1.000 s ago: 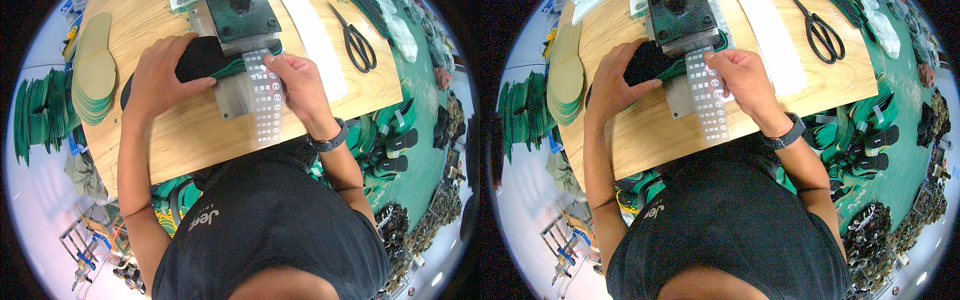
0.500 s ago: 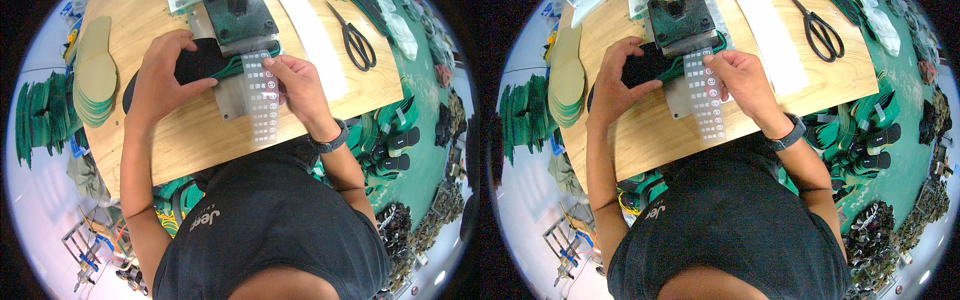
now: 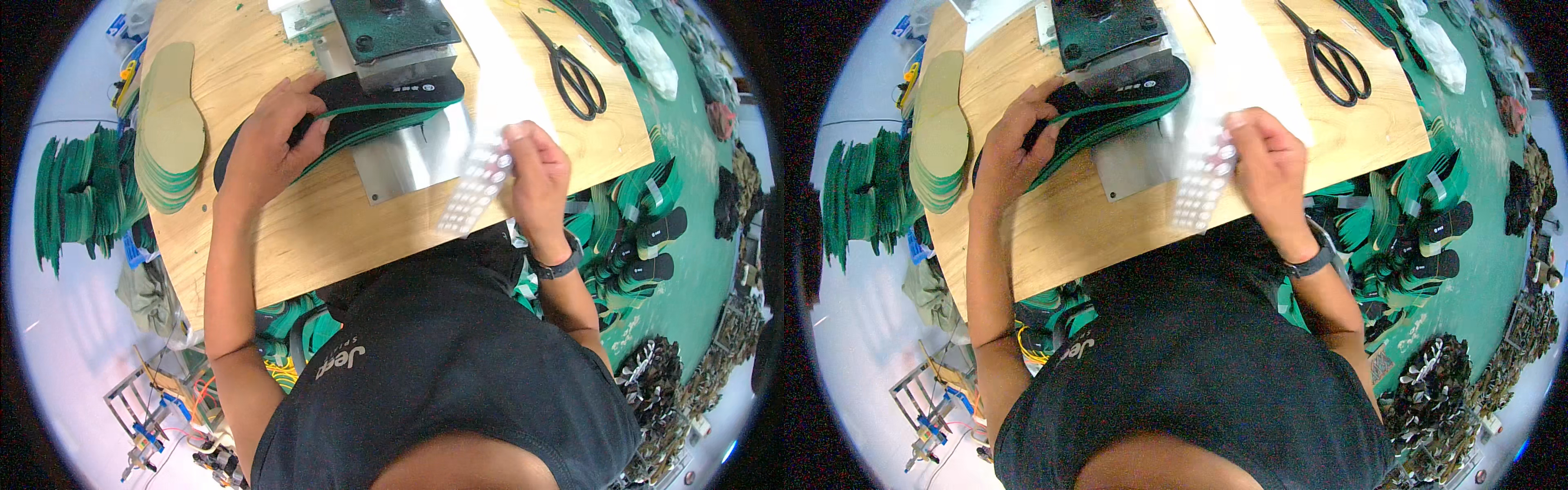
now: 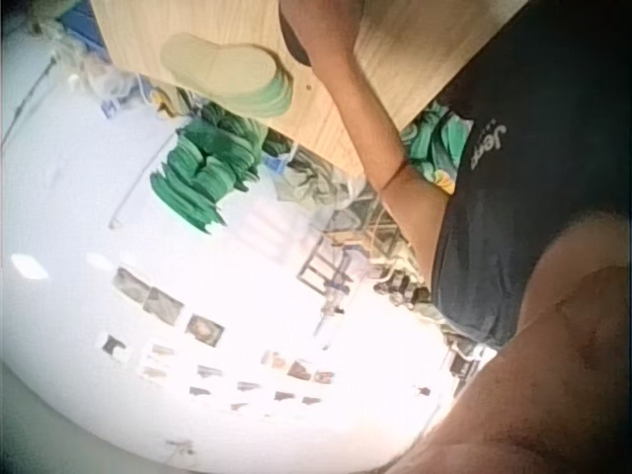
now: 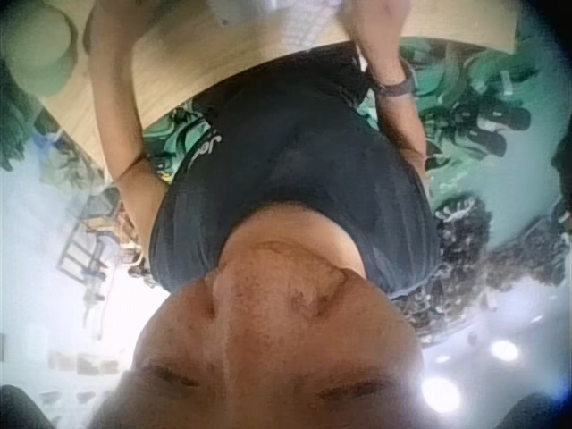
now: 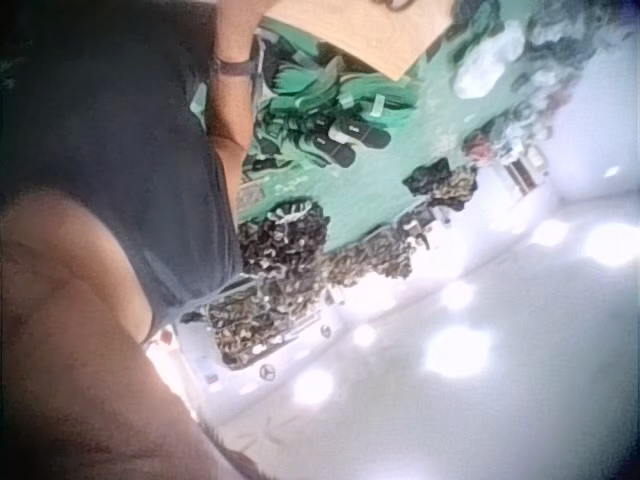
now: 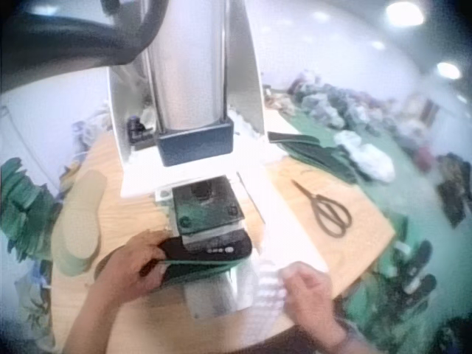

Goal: The person handles a stack of green and black shoe insoles, placing them one at a time on a workspace to peel and apply circular labels from a sheet to the heel area. They use scissors to cut sections of the label sheet as they work.

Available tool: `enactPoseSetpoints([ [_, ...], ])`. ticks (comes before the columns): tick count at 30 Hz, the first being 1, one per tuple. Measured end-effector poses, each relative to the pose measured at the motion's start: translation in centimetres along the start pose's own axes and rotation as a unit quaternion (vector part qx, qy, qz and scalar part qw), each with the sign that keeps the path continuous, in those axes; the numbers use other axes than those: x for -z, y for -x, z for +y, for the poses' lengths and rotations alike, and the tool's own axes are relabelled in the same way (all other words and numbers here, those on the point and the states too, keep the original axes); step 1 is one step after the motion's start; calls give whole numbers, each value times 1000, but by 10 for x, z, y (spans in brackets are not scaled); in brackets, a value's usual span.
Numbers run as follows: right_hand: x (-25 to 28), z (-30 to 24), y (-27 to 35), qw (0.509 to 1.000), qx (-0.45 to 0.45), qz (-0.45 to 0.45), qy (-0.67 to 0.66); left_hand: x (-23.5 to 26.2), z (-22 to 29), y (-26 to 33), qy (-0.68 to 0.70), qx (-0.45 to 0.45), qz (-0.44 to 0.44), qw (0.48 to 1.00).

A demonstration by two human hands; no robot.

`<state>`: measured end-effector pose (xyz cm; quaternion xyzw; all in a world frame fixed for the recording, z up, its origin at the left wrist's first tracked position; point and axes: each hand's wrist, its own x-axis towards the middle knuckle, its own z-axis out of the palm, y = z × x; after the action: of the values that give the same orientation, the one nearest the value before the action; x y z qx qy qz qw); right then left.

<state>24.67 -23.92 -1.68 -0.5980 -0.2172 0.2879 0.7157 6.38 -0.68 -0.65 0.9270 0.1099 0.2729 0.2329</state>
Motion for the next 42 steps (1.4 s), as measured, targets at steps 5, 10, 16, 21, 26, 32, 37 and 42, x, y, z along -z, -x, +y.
enactPoseSetpoints([
  [5, 7, 1, -16, 987, -104, 24, -120, 4, 4, -6, 64, 124, 46, 989],
  [10, -16, -1, -32, 975, -169, -141, -14, 10, -9, 6, 202, 226, 124, 945],
  [16, -19, 4, -40, 972, -169, -160, 30, 12, -9, 6, 142, 204, 73, 966],
  [21, -20, 5, -40, 971, -169, -159, 57, 11, -8, 6, 99, 154, 51, 982],
  [26, -20, 6, -42, 975, -150, -151, 68, 10, -8, 5, 90, 131, 60, 985],
  [32, -21, 5, -45, 973, -152, -163, 52, 9, -5, 4, 66, 140, 46, 987],
  [37, -22, 7, -44, 973, -161, -160, 51, 8, 3, 3, 51, 132, 20, 990],
  [42, -22, 10, -43, 973, -162, -151, 57, 4, 8, -1, 27, 101, -7, 994],
])
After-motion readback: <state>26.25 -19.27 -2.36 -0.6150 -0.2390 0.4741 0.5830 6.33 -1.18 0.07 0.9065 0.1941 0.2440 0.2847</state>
